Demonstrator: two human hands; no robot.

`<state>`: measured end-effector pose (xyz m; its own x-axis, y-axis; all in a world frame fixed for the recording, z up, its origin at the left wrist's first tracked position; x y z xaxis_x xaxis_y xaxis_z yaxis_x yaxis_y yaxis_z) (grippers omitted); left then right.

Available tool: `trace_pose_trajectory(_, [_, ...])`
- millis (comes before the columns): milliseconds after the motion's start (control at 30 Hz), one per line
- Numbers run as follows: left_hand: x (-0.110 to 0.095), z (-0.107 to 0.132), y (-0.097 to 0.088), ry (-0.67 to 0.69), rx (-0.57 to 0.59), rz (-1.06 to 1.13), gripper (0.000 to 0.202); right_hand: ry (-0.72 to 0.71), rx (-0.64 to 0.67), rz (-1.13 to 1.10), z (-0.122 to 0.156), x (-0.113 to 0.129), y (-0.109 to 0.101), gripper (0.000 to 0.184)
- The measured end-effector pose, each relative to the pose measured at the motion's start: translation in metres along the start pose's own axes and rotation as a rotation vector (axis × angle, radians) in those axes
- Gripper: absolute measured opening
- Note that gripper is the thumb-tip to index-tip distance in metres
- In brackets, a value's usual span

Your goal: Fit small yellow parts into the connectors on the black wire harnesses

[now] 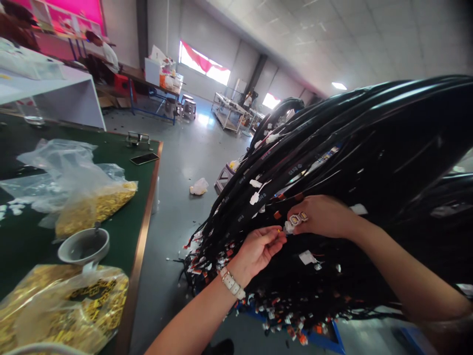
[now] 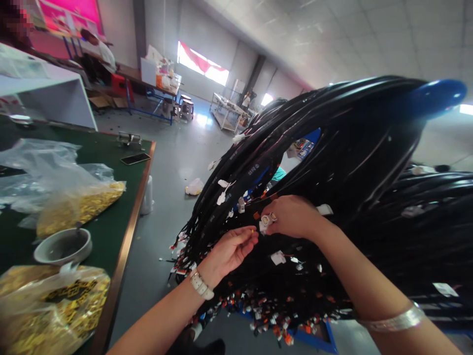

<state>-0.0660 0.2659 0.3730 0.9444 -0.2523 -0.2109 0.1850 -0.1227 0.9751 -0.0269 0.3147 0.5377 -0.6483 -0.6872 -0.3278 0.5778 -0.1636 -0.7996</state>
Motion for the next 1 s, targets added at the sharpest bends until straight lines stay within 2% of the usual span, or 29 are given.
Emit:
trace_pose_trajectory(333, [0.003, -0.001, 0.000, -0.060, -0.001, 0.067, 0.016, -0.005, -0.016, 0.030, -0.003, -0.002, 0.002, 0.016])
trace_pose_trajectory(667, [-0.001, -0.005, -0.001, -0.028, -0.035, -0.020, 0.017, -0.009, -0.035, 0.018, -0.001, -0.002, 0.001, 0.016])
trace_pose_trajectory(1000, [-0.006, -0.005, 0.009, -0.048, 0.028, 0.040, 0.015, -0.024, -0.046, 0.022, -0.003, -0.004, 0.003, 0.015])
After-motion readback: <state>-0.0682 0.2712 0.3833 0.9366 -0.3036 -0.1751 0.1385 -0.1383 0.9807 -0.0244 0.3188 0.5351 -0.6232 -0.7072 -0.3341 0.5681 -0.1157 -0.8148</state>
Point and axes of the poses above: each hand's wrist, its own z-axis away from the middle knuckle, its own y-axis out of the palm, x = y × z, the point moved 6 cm from there along -z, towards the middle knuckle, and after that the axes turned 13 degrees about x, right-handed, at the moved point
